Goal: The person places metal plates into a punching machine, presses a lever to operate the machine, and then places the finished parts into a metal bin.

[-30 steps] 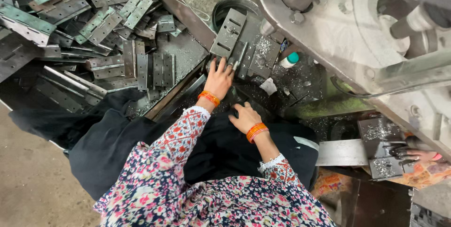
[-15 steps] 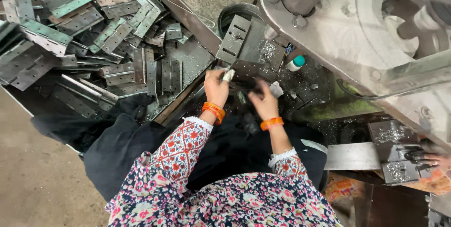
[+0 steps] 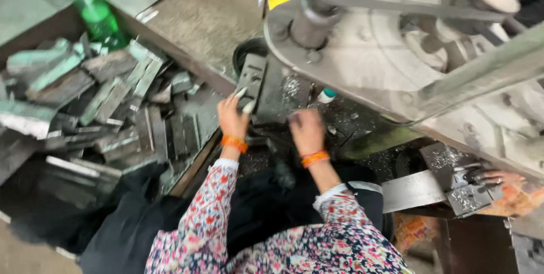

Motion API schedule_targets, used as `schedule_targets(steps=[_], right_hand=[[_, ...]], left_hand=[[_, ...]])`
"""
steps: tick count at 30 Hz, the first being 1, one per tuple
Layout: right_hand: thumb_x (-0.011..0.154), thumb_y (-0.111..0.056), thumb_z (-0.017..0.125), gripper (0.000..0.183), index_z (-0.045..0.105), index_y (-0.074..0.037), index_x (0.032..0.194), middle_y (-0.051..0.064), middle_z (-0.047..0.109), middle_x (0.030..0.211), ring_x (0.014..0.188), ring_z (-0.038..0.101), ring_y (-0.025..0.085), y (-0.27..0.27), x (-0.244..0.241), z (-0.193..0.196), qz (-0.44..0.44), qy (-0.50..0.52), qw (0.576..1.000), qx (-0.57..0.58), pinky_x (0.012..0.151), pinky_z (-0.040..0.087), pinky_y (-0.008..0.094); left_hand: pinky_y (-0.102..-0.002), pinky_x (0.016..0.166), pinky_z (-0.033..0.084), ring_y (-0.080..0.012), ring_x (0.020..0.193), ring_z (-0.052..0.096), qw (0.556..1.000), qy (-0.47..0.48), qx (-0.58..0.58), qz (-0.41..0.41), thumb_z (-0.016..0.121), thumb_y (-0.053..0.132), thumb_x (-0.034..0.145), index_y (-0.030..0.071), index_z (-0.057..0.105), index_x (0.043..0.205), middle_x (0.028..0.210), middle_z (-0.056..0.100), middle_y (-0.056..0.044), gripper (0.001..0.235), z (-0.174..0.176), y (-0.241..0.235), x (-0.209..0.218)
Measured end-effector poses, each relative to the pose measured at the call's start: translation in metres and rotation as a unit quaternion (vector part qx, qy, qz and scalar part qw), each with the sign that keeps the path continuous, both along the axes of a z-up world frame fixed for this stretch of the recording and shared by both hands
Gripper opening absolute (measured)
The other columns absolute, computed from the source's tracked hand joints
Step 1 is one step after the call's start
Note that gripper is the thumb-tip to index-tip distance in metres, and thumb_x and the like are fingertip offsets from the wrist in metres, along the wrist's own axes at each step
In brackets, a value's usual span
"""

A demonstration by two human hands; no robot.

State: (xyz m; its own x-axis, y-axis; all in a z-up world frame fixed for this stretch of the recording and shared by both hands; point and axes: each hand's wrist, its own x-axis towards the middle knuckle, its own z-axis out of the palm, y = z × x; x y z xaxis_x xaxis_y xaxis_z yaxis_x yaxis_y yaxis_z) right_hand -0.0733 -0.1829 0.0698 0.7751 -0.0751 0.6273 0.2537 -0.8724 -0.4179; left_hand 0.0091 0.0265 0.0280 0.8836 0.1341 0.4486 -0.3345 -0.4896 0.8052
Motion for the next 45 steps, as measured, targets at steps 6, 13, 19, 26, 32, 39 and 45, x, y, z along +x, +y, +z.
schedule_targets(steps=[6, 13, 19, 26, 32, 39, 45], right_hand=[[0.083, -0.003, 0.067, 0.031, 0.063, -0.008, 0.113, 0.015, 0.058, 0.118, 0.109, 0.062, 0.037, 0.034, 0.005, -0.043, 0.090, 0.152, 0.983, -0.056, 0.086, 0.054, 0.048], [0.076, -0.019, 0.075, 0.056, 0.060, -0.009, 0.129, 0.017, 0.059, 0.130, 0.115, 0.060, 0.040, 0.045, -0.009, -0.008, 0.079, 0.272, 0.953, -0.110, 0.092, 0.054, 0.047], [0.087, -0.038, 0.074, 0.057, 0.057, -0.012, 0.135, 0.020, 0.054, 0.136, 0.119, 0.058, 0.043, 0.058, -0.065, 0.025, 0.062, 0.456, 0.877, -0.136, 0.092, 0.054, 0.053], [0.079, -0.032, 0.076, 0.058, 0.059, -0.013, 0.131, 0.027, 0.041, 0.149, 0.110, 0.064, 0.042, 0.062, -0.103, -0.075, -0.010, 0.460, 0.872, -0.166, 0.085, 0.059, 0.051], [0.083, -0.031, 0.074, 0.044, 0.063, -0.020, 0.125, 0.028, 0.037, 0.155, 0.112, 0.063, 0.043, 0.057, -0.128, -0.141, -0.013, 0.414, 0.903, -0.109, 0.083, 0.059, 0.052], [0.078, -0.033, 0.077, 0.056, 0.061, -0.018, 0.130, 0.031, 0.036, 0.152, 0.109, 0.065, 0.045, 0.045, -0.098, -0.069, 0.028, 0.485, 0.865, -0.128, 0.089, 0.057, 0.051], [0.079, -0.032, 0.077, 0.056, 0.062, -0.018, 0.131, 0.027, 0.044, 0.150, 0.104, 0.069, 0.046, 0.044, -0.085, -0.062, 0.021, 0.461, 0.878, -0.131, 0.088, 0.059, 0.051]], left_hand=[[-0.046, 0.107, 0.046, -0.0383, 0.121, 0.055, 0.997, -0.017, 0.073, -0.037, 0.078, 0.014, 0.086, 0.011, 0.067, 0.134, 0.126, 0.067, -0.010, 0.049, -0.003, 0.004, -0.035], [-0.066, 0.115, 0.024, -0.0372, 0.147, 0.035, 0.916, -0.057, 0.389, -0.087, 0.063, 0.022, 0.086, 0.011, 0.068, 0.124, 0.145, 0.059, -0.007, 0.040, -0.036, -0.020, -0.032], [-0.068, 0.117, 0.023, -0.0344, 0.149, 0.033, 0.908, -0.017, 0.409, -0.088, 0.057, 0.020, 0.094, 0.014, 0.066, 0.137, 0.140, 0.060, -0.003, 0.044, -0.054, -0.038, -0.003], [-0.068, 0.115, 0.022, -0.0339, 0.148, 0.033, 0.913, 0.007, 0.393, -0.107, 0.055, 0.019, 0.093, 0.015, 0.067, 0.133, 0.142, 0.061, -0.002, 0.042, -0.043, -0.039, 0.008], [-0.069, 0.117, 0.020, -0.0337, 0.150, 0.032, 0.902, 0.005, 0.424, -0.081, 0.054, 0.020, 0.094, 0.014, 0.067, 0.134, 0.142, 0.061, -0.002, 0.043, -0.037, -0.031, -0.002], [-0.075, 0.115, 0.017, -0.0357, 0.146, 0.035, 0.909, -0.019, 0.412, -0.058, 0.053, 0.022, 0.095, 0.011, 0.068, 0.134, 0.137, 0.064, -0.003, 0.043, -0.044, -0.045, 0.003], [-0.076, 0.116, 0.015, -0.0363, 0.147, 0.036, 0.909, 0.008, 0.412, -0.052, 0.053, 0.020, 0.096, 0.011, 0.069, 0.130, 0.138, 0.064, -0.002, 0.038, -0.040, -0.065, 0.029]])
